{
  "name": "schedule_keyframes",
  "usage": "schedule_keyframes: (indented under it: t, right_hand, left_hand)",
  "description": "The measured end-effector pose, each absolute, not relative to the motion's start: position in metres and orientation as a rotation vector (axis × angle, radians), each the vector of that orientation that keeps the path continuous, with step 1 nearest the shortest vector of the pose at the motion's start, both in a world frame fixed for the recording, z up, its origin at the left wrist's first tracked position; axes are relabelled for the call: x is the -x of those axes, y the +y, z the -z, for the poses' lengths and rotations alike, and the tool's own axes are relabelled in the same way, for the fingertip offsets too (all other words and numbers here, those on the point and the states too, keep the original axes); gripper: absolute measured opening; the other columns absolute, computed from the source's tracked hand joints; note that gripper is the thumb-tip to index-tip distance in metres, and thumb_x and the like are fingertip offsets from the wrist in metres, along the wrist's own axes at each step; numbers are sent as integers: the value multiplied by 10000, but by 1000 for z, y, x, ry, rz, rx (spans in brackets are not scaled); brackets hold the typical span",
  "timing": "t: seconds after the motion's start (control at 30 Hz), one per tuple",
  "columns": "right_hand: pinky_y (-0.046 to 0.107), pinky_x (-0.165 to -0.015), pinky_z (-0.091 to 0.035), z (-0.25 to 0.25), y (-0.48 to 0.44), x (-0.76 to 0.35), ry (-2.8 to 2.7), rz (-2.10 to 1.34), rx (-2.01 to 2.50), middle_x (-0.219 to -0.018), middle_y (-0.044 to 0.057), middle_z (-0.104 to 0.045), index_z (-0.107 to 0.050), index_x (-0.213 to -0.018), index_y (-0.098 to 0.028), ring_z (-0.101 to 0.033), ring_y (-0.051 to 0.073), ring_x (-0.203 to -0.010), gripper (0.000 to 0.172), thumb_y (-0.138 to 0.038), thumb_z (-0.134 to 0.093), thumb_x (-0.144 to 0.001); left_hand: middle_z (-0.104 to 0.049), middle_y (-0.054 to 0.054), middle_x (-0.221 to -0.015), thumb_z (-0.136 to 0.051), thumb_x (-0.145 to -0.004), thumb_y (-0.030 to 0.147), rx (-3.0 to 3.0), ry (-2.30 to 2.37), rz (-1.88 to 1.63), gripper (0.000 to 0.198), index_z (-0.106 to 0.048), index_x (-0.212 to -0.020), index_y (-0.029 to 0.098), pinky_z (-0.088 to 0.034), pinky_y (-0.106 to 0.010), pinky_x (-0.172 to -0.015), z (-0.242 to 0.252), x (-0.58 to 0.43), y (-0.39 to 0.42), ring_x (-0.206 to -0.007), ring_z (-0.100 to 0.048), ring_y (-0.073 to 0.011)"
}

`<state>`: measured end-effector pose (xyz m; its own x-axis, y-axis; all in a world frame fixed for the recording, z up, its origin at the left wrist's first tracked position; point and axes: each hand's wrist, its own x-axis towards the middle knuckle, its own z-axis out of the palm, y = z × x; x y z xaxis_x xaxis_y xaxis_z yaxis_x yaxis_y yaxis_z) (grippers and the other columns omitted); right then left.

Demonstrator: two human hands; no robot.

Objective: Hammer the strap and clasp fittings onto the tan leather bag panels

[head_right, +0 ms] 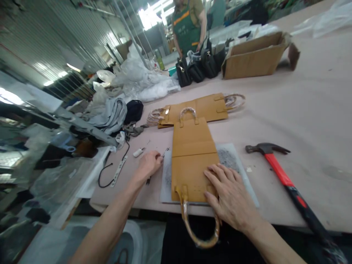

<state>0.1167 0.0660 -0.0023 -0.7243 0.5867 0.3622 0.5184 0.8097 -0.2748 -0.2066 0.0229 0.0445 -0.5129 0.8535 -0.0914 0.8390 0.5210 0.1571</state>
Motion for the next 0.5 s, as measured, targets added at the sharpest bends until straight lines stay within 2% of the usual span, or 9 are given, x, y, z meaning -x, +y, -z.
schedule_keyframes:
  t: [0.1, 0.2, 0.3, 0.4, 0.5]
  right_hand:
    - [552, -1127, -347, -1, 65, -116, -2574, -229, 841, -1432, 150, -578, -607, -1354, -172, -445, 364, -1364, 479, -378, -574, -923]
    - [541, -1137, -337, -7, 62, -116, -2592, -269, 852, -1437, 159, -567, -607, -1353, -153, -431, 359, -1371, 481, -364, -578, -922]
    - [524, -1147, -324, -13, 59, -114, -2597, -321, 875, -1441, 159, -559, -604, -1356, -148, -423, 353, -1375, 485, -355, -583, -918]
    - [516, -1154, -308, -17, 57, -113, -2595, -373, 903, -1434, 150, -566, -607, -1351, -158, -423, 352, -1369, 483, -337, -596, -902]
    - [511, -1156, -293, -20, 56, -112, -2599, -405, 919, -1425, 145, -571, -608, -1350, -153, -419, 352, -1367, 493, -315, -607, -885]
  left_hand:
    - [-785, -169, -1020, -652, -808, 227, -1435, 2494, -109, 167, -764, -922, 180, -528, -346, -855, -43, 213, 49, -1029, -725, -300]
    - [-776, -198, -890, -715, -714, 163, -1393, 2430, -102, 24, -711, -734, 150, -539, -359, -844, -43, 219, 65, -982, -737, -331]
    - [-752, -193, -795, -709, -690, 106, -1346, 2387, -160, 101, -629, -646, 147, -556, -390, -836, -47, 227, 68, -946, -743, -351]
    - [-733, -106, -742, -643, -791, 137, -1259, 2325, -375, 36, -609, -797, 148, -590, -359, -753, -53, 234, 56, -795, -753, -261]
    - [-723, -10, -726, -679, -822, 217, -925, 1925, -1039, 245, -589, -1046, 176, -614, -340, -724, -58, 223, 29, -666, -731, -180]
